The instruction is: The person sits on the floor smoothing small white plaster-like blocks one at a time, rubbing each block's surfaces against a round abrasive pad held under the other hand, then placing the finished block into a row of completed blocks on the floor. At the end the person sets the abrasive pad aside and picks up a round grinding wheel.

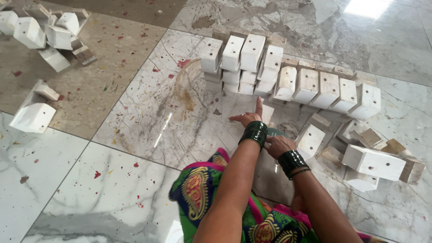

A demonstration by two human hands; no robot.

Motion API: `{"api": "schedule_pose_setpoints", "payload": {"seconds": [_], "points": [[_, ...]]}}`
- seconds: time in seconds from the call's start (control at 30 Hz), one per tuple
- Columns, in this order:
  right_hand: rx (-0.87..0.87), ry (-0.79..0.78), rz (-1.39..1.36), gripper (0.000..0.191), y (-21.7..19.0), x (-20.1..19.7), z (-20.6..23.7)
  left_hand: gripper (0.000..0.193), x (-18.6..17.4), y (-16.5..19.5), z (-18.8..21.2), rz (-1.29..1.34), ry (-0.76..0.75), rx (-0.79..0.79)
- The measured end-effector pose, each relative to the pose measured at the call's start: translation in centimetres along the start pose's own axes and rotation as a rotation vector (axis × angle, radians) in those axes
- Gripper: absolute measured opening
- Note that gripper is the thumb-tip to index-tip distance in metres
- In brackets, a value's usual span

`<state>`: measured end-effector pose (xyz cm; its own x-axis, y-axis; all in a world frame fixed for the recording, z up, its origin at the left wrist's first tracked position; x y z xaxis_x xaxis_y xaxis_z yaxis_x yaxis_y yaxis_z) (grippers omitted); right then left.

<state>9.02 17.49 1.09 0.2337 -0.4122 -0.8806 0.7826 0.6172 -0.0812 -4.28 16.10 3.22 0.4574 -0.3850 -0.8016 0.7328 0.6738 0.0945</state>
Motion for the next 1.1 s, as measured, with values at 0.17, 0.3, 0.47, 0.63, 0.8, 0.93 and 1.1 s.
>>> {"api": "schedule_pose_setpoints", "payload": {"seconds": [0.17, 0.3, 0.47, 0.63, 0.8, 0.93, 1.1], "points": [[0.012, 0.007, 0.047, 0.034, 0.2, 0.1, -0.4, 0.105, -0.5, 0.3, -0.4, -0.048, 0.033, -0.010], [-0.027, 0.018, 0.038, 0.035, 0.2, 0.3, -0.3, 0.122, 0.8, 0.9, -0.8, -0.032, -0.151, 0.078], [-0.122, 0.063, 0.196, 0.040, -0.2, 0.9, 0.0, 0.101, 1.5, 1.1, -2.6, -0.320, -0.270, 0.077], [-0.164, 0.162, 0.212, 0.060, 0.5, 1.8, 0.2, 0.128, 1.4, 1.4, -2.6, -0.199, -0.130, 0.249], [-0.147, 0.159, 0.233, 0.054, 1.5, 2.7, 0.2, 0.145, 1.8, -0.6, -1.8, 0.099, -0.134, 0.550], [-0.136, 0.139, 0.182, 0.054, 2.0, 2.5, 0.2, 0.120, 1.2, -4.0, -3.1, 0.374, 0.019, 0.780], [-0.160, 0.167, 0.085, 0.053, 2.2, 1.8, 0.7, 0.079, 5.6, -20.5, -10.0, 0.190, -0.105, 0.079]]}}
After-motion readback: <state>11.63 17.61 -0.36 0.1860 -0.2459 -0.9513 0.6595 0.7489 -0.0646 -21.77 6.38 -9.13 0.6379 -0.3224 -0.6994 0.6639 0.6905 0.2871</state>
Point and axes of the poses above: each hand's wrist, its own z-axis away from the middle knuckle, its own x-axis out of the palm, y = z × x, the point moved 10 cm from there along -z, towards the middle knuckle, and after that the axes turned 8 degrees about -y, right-handed, at the moved point
